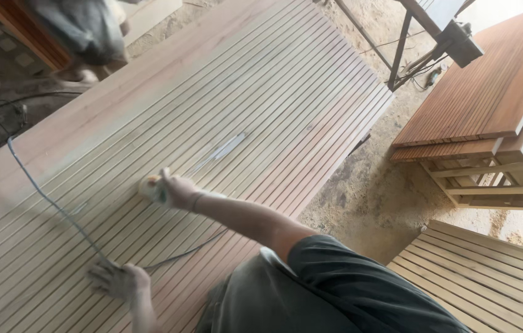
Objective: The person uses an orbital sander to smooth the surface of a large wooden slatted panel. They move the sander systematically across the slats, generating sawdust, and briefly pause to reposition before continuing.
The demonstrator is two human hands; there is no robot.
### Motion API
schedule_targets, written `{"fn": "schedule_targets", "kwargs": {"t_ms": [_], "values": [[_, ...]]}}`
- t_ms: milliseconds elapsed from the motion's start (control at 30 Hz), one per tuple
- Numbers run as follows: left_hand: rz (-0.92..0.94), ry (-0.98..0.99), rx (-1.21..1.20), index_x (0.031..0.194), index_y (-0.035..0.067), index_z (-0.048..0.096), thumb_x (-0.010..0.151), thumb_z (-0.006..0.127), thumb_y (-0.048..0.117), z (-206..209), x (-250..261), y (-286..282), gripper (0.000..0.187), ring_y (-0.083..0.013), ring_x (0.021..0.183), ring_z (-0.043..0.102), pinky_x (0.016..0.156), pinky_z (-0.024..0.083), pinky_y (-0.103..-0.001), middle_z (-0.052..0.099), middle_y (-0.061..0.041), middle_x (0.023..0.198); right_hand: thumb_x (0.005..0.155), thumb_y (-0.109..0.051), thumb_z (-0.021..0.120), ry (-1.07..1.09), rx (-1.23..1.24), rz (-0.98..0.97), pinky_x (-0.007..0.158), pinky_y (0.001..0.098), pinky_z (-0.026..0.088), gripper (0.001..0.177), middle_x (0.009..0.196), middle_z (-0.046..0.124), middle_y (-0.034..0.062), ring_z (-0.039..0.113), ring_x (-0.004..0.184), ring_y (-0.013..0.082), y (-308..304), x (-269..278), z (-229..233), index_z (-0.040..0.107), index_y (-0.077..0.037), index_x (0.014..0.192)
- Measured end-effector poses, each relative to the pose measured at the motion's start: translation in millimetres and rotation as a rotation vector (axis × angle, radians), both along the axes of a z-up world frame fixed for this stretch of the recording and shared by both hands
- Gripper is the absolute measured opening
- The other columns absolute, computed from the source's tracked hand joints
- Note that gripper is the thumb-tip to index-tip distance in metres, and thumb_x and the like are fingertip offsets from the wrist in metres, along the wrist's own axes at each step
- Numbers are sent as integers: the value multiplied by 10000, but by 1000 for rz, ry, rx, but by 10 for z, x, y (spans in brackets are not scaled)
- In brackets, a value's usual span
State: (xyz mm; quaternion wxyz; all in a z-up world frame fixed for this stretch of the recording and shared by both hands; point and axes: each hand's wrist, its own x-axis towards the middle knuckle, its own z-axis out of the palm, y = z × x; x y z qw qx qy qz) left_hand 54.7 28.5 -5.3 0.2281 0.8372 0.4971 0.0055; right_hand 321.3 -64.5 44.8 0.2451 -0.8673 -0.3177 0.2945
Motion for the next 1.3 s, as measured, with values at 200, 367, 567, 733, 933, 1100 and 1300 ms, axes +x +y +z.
{"fn": "schedule_targets", "kwargs": {"t_ms": [200,367,567,733,933,1100,1300], "values": [[-164,-274,143,1653,37,255,1074,219,555,-112,421,-313,778,-512,1551,218,1233,126,-690,237,-245,1713,758,-286,844,-62,233,-154,706,375,615,827,1004,741,172,765,861,288,-989,1127,-457,415,80,1363],[-164,-47,21,1673,41,169,986,367,365,-94,718,-472,785,-424,1607,27,1267,6,-636,97,-239,1737,758,-291,917,-166,304,-364,860,334,612,823,1166,753,135,766,1020,208,-1576,1861,-638,469,62,1352],[-146,76,-13,1661,87,145,924,362,303,45,851,-476,797,-385,1603,56,1272,14,-599,132,-206,1734,856,-356,883,-45,-13,-686,913,313,639,550,1148,823,162,817,1029,205,-2082,2541,-757,709,-33,1265],[-115,-92,29,1664,72,163,1017,314,355,-137,775,-461,723,-376,1603,88,1276,10,-590,165,-201,1729,707,-188,934,35,237,-737,839,352,649,997,1261,589,210,686,1068,291,-1653,2440,-1032,244,48,1387],[-1,-52,23,1665,96,193,1072,179,395,-225,412,-188,664,-363,1613,92,1297,-7,-540,157,-202,1729,763,-213,891,-213,225,-424,817,360,620,871,1158,734,179,766,930,282,-608,1131,-975,337,53,1379],[76,19,-15,1663,99,181,1087,110,348,-249,103,336,631,-348,1609,64,1281,-38,-520,136,-198,1732,804,-253,786,-144,163,-139,647,455,622,934,990,748,226,752,777,375,97,8,-485,223,142,1436],[132,-132,-119,1661,141,202,1089,56,330,-46,-22,870,620,-316,1604,35,1292,-44,-488,123,-159,1738,797,-186,763,49,119,130,607,470,619,928,909,733,239,746,753,398,710,-859,-134,163,117,1436]]}}
